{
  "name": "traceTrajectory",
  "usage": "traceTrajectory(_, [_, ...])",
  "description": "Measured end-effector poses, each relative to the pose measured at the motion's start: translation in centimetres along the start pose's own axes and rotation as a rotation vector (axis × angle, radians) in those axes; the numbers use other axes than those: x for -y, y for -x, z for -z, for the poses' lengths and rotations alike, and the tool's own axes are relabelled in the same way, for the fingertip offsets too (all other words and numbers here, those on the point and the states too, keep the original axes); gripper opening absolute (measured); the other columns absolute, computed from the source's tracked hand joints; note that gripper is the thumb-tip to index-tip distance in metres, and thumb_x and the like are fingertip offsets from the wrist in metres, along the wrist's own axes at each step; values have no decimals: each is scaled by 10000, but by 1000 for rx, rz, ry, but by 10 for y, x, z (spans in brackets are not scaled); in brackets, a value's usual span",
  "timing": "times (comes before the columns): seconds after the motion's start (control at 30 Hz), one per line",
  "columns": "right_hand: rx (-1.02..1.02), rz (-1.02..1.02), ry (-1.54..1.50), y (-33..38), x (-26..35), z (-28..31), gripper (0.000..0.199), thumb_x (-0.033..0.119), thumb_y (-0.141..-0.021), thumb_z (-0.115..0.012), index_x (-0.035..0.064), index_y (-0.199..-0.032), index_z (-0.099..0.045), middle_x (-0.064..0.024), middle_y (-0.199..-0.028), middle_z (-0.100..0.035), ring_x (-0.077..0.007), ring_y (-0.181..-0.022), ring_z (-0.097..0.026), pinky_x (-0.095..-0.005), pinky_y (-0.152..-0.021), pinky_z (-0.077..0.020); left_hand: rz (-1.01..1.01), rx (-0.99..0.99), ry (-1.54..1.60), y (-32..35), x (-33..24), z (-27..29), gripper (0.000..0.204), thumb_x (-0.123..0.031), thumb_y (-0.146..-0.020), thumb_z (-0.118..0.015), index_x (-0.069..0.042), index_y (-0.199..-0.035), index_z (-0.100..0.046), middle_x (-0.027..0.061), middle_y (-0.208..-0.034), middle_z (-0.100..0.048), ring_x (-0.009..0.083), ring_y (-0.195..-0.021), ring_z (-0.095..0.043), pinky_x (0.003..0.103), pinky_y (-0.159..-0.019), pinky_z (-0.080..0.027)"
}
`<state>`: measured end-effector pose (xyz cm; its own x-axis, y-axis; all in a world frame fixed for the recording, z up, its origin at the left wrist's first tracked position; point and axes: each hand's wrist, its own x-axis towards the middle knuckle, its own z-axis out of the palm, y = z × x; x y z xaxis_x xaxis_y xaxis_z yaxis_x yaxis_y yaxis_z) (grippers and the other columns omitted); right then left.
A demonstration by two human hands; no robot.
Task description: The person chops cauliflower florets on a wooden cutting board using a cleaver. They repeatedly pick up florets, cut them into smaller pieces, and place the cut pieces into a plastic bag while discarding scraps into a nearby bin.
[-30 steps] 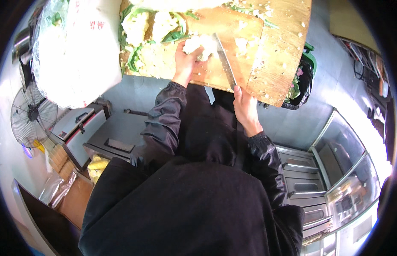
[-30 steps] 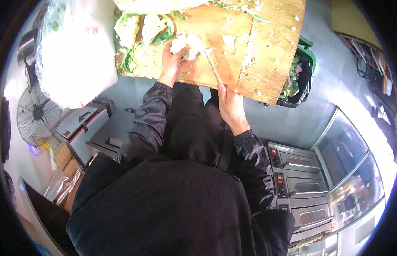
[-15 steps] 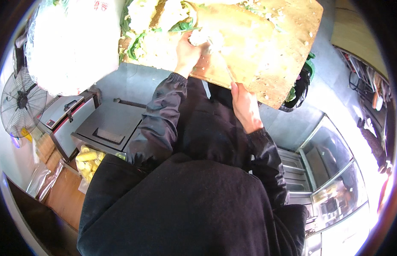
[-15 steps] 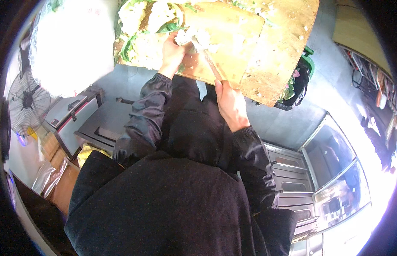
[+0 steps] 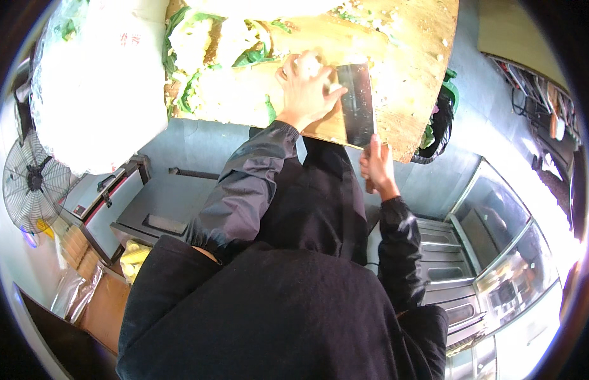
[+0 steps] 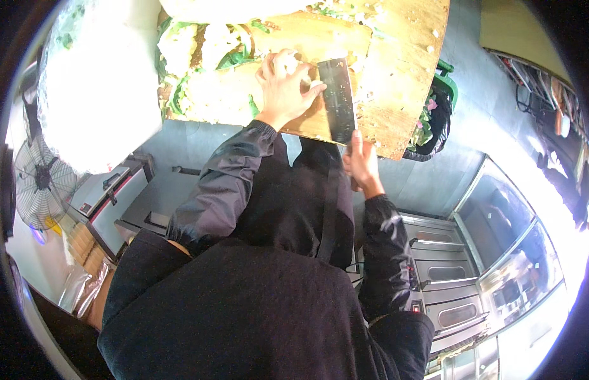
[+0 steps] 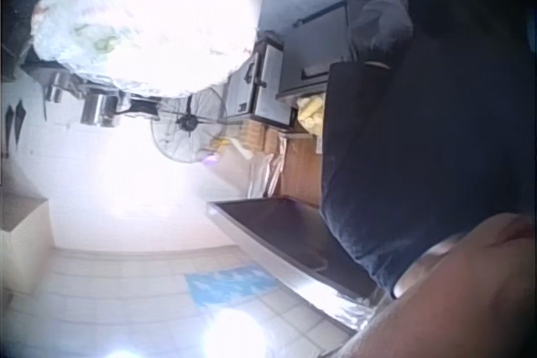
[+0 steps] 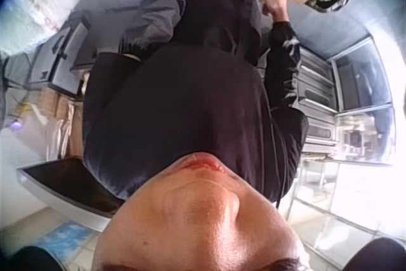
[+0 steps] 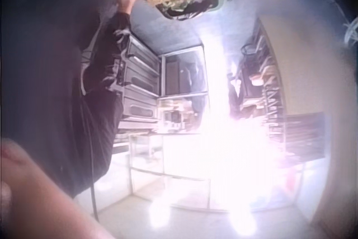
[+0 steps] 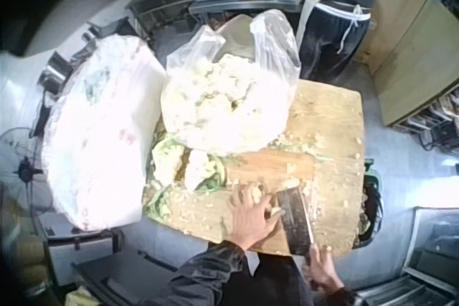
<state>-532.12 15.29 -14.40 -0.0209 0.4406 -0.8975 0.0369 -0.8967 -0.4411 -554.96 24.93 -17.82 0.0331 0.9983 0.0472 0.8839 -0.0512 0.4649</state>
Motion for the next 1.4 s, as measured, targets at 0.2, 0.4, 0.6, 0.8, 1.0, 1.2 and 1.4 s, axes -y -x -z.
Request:
traceTrajectory(0.2, [182, -65, -360, -41, -25, -87, 746, 682, -1050, -309, 90, -607, -409, -13, -502, -379, -135, -385, -365, -309, -389, -324, -53, -229, 117, 5, 15, -28, 180, -253, -810, -775, -138, -938, -723, 184, -1286, -508, 415, -1245, -464, 531, -1037, -376])
traceTrajectory(0.4, [284, 23, -234, 18, 48, -99, 596, 555, -1092, -354, 113, -700, -429, 18, -523, -383, -107, -396, -376, -275, -390, -324, -57, -537, 450, -22, -4, 39, 206, -12, -734, -762, -95, -913, -700, 210, -1256, -495, 400, -1200, -517, 458, -950, -482])
traceTrajectory(0.6, [179, 316, -194, 65, 194, -127, 531, 557, -1090, -371, 99, -827, -423, -7, -568, -390, -113, -412, -377, -289, -381, -320, -314, -730, 433, -172, -17, 143, 126, -102, -786, -753, -94, -900, -699, 201, -1275, -508, 390, -1196, -530, 463, -975, -462])
traceTrajectory(0.8, [118, 211, -260, 74, 181, -99, 525, 540, -1096, -370, 79, -860, -457, -5, -576, -393, -101, -419, -374, -268, -384, -312, -357, -355, -64, -299, 66, 122, 223, -168, -867, -721, -61, -1053, -661, 194, -1161, -606, 345, -1181, -572, 435, -960, -476])
traceTrajectory(1.0, [-5, 185, -12, 24, 44, -62, 548, 536, -1090, -395, 85, -783, -436, -15, -569, -423, -102, -418, -402, -265, -380, -335, -379, -165, 346, -214, 73, 172, 316, -187, -909, -688, -77, -1194, -605, 181, -1129, -631, 345, -1206, -563, 453, -1005, -435])
traceTrajectory(1.2, [-169, 118, -95, -11, 13, -72, 568, 518, -1080, -448, 63, -742, -476, -25, -568, -475, -105, -414, -452, -280, -364, -354, 303, -181, 358, -71, 98, 149, 437, -149, -873, -742, -19, -1266, -602, 182, -1030, -713, 321, -990, -705, 388, -904, -537])
traceTrajectory(1.4, [-73, 208, 108, 11, 24, -73, 507, 430, -1097, -465, 29, -799, -550, 2, -571, -478, -101, -466, -499, -294, -443, -418, 418, 82, 293, -63, 136, 111, 716, -176, -791, -800, 4, -1404, -476, 232, -1200, -677, 359, -1070, -675, 401, -946, -525])
